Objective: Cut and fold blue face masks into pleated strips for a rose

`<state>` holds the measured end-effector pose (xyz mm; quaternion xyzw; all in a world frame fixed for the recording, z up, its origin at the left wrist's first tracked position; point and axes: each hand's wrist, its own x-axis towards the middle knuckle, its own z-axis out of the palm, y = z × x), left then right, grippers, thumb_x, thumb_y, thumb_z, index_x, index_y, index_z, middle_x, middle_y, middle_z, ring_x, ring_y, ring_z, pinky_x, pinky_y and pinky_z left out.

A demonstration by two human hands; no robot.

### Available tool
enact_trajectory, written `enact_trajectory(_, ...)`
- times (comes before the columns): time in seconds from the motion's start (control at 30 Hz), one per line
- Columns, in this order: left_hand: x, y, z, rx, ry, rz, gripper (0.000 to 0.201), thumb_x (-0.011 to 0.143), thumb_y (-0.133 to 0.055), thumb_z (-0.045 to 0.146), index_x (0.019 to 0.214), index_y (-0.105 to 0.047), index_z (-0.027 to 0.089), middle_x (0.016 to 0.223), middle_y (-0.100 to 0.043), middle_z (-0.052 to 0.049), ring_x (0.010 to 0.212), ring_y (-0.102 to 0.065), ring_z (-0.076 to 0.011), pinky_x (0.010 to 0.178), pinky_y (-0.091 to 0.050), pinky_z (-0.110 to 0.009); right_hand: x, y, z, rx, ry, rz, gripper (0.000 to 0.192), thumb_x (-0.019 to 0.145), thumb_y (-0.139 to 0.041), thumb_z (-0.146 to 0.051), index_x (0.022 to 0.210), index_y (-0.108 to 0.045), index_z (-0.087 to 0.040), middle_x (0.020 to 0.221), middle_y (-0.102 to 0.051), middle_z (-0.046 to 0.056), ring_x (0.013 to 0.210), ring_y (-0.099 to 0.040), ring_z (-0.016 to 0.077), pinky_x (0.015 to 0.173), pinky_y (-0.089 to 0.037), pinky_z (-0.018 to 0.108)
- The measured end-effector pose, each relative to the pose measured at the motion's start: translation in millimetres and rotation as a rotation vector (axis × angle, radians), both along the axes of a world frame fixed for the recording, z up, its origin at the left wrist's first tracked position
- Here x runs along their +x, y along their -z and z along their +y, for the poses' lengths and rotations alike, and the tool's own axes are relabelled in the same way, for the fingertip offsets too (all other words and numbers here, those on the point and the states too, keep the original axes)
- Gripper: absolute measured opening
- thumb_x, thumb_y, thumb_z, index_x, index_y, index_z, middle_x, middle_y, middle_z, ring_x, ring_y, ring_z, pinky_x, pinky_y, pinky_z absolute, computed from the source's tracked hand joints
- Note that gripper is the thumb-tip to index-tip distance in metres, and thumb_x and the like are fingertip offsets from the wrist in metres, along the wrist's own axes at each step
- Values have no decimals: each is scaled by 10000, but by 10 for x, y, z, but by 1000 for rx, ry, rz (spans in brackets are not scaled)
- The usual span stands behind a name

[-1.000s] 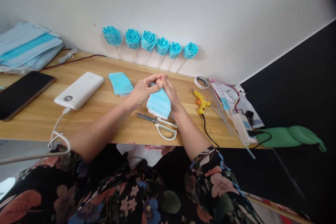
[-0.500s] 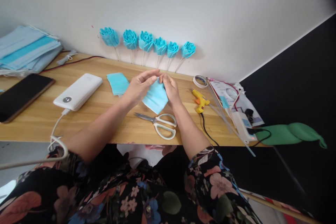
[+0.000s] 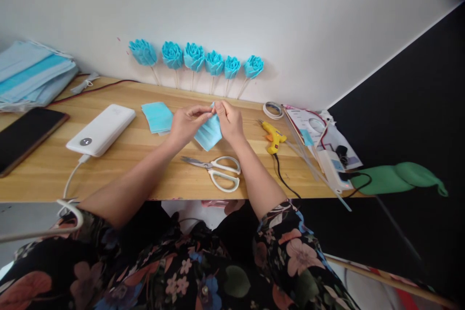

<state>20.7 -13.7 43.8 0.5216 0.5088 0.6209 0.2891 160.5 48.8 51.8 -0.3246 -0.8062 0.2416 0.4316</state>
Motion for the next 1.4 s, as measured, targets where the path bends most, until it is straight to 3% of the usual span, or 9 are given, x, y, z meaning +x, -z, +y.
enact_trajectory(0.2, -30, -22, 18, -65, -129, 147, 140, 787, -703, 288, 798, -758, 159, 826, -774, -48, 779, -695, -189, 726, -536, -276, -5, -16, -41, 95, 144, -283, 463, 1048, -327, -500, 918, -677, -225, 772, -698, 19, 690, -603, 155, 646, -346, 267)
enact_trajectory(0.47, -106, 48, 42, -76, -188, 391, 176, 847, -615, 277, 906, -756, 190, 864, -758, -9, 835, -682, -176, 793, -502, -257, -16, -85, -93, 103, 189, -478, 410, 1064, -331, -450, 1013, -672, -228, 909, -745, 33, 764, -621, 159, 657, -335, 268)
enact_trajectory(0.73, -154, 59, 72, -51, -212, 373, 151, 816, -649, 327, 852, -745, 216, 840, -746, -19, 820, -667, -201, 799, -484, -282, -38, 7, -43, 29, 84, -254, 348, 1028, -414, -494, 932, -658, -265, 783, -688, 8, 759, -616, 178, 688, -389, 274)
enact_trajectory(0.93, -150, 80, 93, -94, -234, 408, 111, 785, -623, 288, 787, -680, 192, 774, -708, -29, 764, -631, -184, 770, -478, -277, -52, 40, -23, 30, 82, -291, 335, 1026, -428, -467, 951, -674, -252, 785, -700, 30, 751, -619, 194, 700, -402, 289)
enact_trajectory(1.17, -110, 13, 59, -91, -185, 396, 79, 784, -598, 268, 767, -605, 191, 776, -672, -33, 780, -603, -186, 807, -467, -298, 22, 100, 161, -16, 186, -238, 382, 1019, -414, -500, 934, -686, -245, 813, -702, 36, 757, -621, 195, 730, -412, 298)
enact_trajectory(1.4, 47, -187, -147, 38, -49, 384, 185, 918, -519, 352, 805, -550, 209, 805, -648, -31, 817, -589, -186, 801, -446, -301, 174, 212, 461, -182, 329, -65, 506, 992, -351, -612, 1041, -662, -216, 980, -717, 94, 987, -647, 251, 845, -458, 344)
